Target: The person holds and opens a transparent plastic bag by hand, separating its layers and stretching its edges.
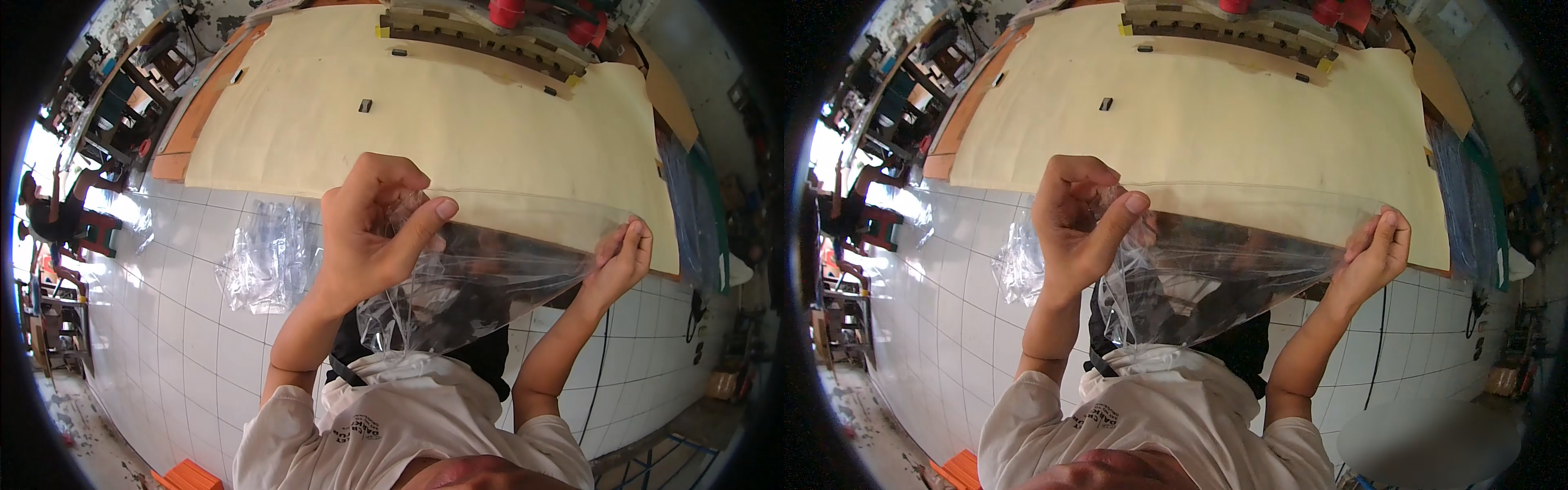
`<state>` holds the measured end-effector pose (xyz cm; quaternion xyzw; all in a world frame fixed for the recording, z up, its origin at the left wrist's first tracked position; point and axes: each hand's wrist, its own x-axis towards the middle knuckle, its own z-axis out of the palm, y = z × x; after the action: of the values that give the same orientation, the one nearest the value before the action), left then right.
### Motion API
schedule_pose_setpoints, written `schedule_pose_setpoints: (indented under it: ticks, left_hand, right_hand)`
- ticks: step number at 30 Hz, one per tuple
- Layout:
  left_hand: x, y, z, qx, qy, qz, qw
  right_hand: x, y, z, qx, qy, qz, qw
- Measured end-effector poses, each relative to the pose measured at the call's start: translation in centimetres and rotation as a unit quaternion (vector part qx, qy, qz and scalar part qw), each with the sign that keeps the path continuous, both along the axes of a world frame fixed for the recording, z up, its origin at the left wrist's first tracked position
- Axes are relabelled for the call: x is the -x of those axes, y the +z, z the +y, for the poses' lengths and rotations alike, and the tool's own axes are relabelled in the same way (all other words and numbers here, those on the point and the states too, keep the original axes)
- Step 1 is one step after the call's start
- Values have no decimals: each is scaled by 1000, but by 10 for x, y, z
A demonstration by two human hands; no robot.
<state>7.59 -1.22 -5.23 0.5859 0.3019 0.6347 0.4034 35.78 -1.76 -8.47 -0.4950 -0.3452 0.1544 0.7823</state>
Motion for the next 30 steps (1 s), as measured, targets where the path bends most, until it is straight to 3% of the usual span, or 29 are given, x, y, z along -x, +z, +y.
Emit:
schedule_pose_setpoints:
  ticks: [2,5,7,8,10,17,20,27,30]
  left_hand:
    - [0,0,-1,-13,-4,25,1000]
    - [-2,5,-4,13,-10,-59,998]
    - [5,6,-4,9,-23,77,997]
    - [5,5,-3,9,-23,76,997]
    - [2,2,-3,20,6,26,999]
    - [9,6,-4,77,31,30,996]
    - [10,2,-2,95,55,-39,993]
    - [37,5,3,178,-52,85,979]
    - [37,3,0,173,-66,37,982]
  right_hand:
    - [-1,-1,-1,1,0,1,1000]
    - [0,0,-1,-2,-1,1,1000]
    - [0,0,-1,2,-3,-3,1000]
    - [-1,0,-2,2,-4,-3,1000]
    - [0,0,-4,-7,7,1,1000]
    - [13,19,-11,-4,-18,-15,1000]
    - [20,26,-11,-3,-34,-21,999]
    - [23,26,-5,-43,-12,-52,998]
    - [20,25,-4,-53,4,-66,996]
